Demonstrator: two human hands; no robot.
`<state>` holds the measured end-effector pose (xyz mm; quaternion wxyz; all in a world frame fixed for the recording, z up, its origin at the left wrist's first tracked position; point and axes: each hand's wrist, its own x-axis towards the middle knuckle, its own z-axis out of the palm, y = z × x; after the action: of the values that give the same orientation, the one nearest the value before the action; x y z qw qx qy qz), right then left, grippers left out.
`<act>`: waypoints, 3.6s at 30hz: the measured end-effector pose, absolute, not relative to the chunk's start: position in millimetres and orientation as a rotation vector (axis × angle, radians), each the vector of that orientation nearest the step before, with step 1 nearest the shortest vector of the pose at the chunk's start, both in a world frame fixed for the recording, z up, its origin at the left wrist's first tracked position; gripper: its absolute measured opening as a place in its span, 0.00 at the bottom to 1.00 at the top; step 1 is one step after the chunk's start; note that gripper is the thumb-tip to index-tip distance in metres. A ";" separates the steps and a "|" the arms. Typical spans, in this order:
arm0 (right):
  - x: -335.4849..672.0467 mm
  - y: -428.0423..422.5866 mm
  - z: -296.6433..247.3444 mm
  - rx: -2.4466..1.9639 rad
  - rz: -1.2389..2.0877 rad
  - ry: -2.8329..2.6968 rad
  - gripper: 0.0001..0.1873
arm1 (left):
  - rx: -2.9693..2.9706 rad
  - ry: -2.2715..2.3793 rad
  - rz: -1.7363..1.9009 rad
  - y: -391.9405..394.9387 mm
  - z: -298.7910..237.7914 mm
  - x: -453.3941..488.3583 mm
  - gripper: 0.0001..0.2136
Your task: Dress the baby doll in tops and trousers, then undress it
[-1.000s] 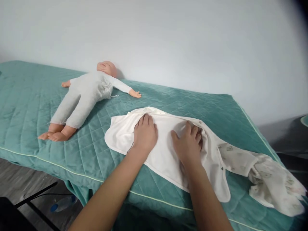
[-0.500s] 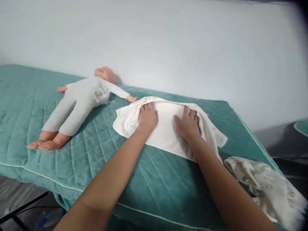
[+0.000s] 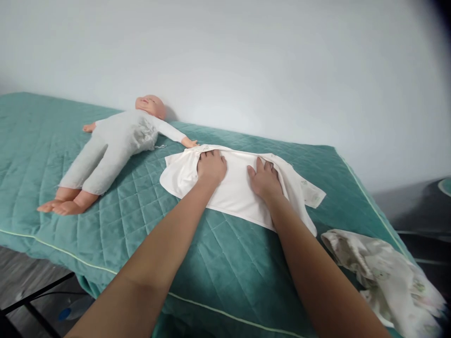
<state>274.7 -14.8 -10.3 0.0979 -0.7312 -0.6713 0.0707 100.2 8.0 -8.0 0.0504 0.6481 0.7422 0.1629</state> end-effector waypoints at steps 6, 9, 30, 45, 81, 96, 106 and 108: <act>272.6 -12.9 -9.0 -2.177 0.188 -2.010 0.37 | 1.988 2.228 0.499 10.6 -8.8 98.9 0.23; 269.5 -15.5 -8.0 -2.190 0.160 -2.013 0.37 | 1.984 2.232 0.509 9.0 -8.8 98.9 0.23; 234.6 -82.0 -5.8 -2.185 -0.001 -2.135 0.38 | 2.048 2.160 0.580 -25.5 -5.5 100.8 0.26; 218.9 -112.7 -4.3 -1.898 0.252 -2.257 0.40 | 1.619 2.399 0.924 -59.1 -17.1 -60.5 0.14; 154.7 14.7 -10.8 -1.235 1.008 -1.586 0.22 | 2.419 1.460 1.233 -106.7 -4.4 20.9 0.10; 201.8 21.4 -2.1 -1.528 0.784 -1.304 0.19 | 2.800 1.240 0.850 -125.7 0.6 37.1 0.13; 176.8 19.5 -7.9 -1.094 1.036 -1.685 0.44 | 1.540 1.924 1.710 -121.0 -4.7 12.1 0.08; 166.2 16.4 -11.5 -1.155 0.945 -1.853 0.42 | 1.416 2.055 1.815 -121.3 -5.3 4.9 0.08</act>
<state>166.2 16.4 -11.5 0.3719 -0.4506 -0.7230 0.3686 4.9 -121.3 -5.3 0.0278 0.4588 0.6656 0.5879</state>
